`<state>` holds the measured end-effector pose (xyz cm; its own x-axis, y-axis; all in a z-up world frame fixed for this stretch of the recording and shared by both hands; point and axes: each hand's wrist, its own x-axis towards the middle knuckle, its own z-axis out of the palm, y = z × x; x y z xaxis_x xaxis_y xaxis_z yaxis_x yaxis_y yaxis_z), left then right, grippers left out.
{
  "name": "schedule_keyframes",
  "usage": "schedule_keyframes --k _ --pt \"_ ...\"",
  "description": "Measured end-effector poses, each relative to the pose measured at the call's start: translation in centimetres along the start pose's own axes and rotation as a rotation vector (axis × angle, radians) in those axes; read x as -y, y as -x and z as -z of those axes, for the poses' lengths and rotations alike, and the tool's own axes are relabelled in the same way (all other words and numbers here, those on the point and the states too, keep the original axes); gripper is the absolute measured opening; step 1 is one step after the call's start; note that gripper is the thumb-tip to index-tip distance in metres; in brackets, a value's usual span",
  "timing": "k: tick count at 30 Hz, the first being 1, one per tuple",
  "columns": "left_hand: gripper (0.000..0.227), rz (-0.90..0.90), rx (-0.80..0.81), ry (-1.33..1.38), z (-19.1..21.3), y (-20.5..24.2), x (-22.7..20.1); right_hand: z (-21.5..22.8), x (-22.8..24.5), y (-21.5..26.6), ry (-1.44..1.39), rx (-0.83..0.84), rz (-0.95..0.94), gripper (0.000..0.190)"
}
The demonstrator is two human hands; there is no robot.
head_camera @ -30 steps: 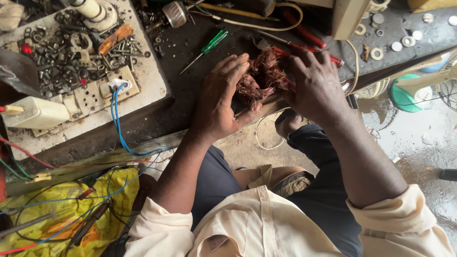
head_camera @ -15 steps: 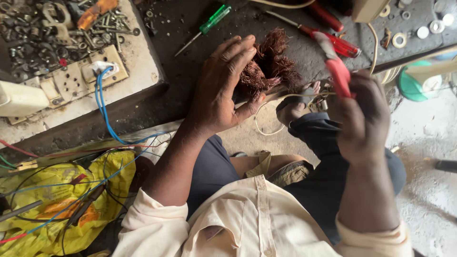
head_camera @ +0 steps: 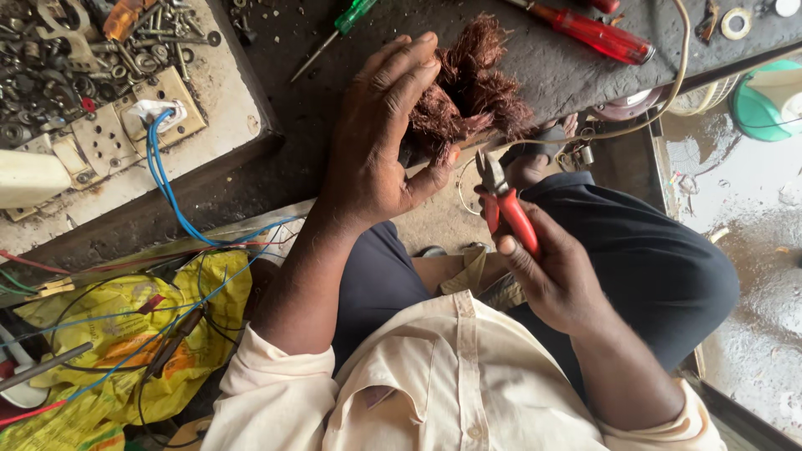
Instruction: The person uses red-handled pliers to cut a bundle of copper wire into smaller pieces. The person holds the wire with the left hand and repeatedly snips sections with the pliers in the right hand, dropping the cut pieces onto the workbench.
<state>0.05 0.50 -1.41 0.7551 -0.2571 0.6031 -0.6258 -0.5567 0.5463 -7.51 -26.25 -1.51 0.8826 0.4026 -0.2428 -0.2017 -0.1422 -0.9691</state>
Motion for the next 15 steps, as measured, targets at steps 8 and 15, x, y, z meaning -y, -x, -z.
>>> schedule_keyframes --k 8,15 --pt "0.069 -0.006 -0.005 -0.012 -0.3 0.3 0.2 0.5 1.4 -0.4 0.152 0.029 -0.038 0.031" --pt "0.07 -0.023 -0.009 -0.03 -0.4 0.3 0.4 0.8 2.7 -0.5 0.287 -0.003 -0.115 0.032"
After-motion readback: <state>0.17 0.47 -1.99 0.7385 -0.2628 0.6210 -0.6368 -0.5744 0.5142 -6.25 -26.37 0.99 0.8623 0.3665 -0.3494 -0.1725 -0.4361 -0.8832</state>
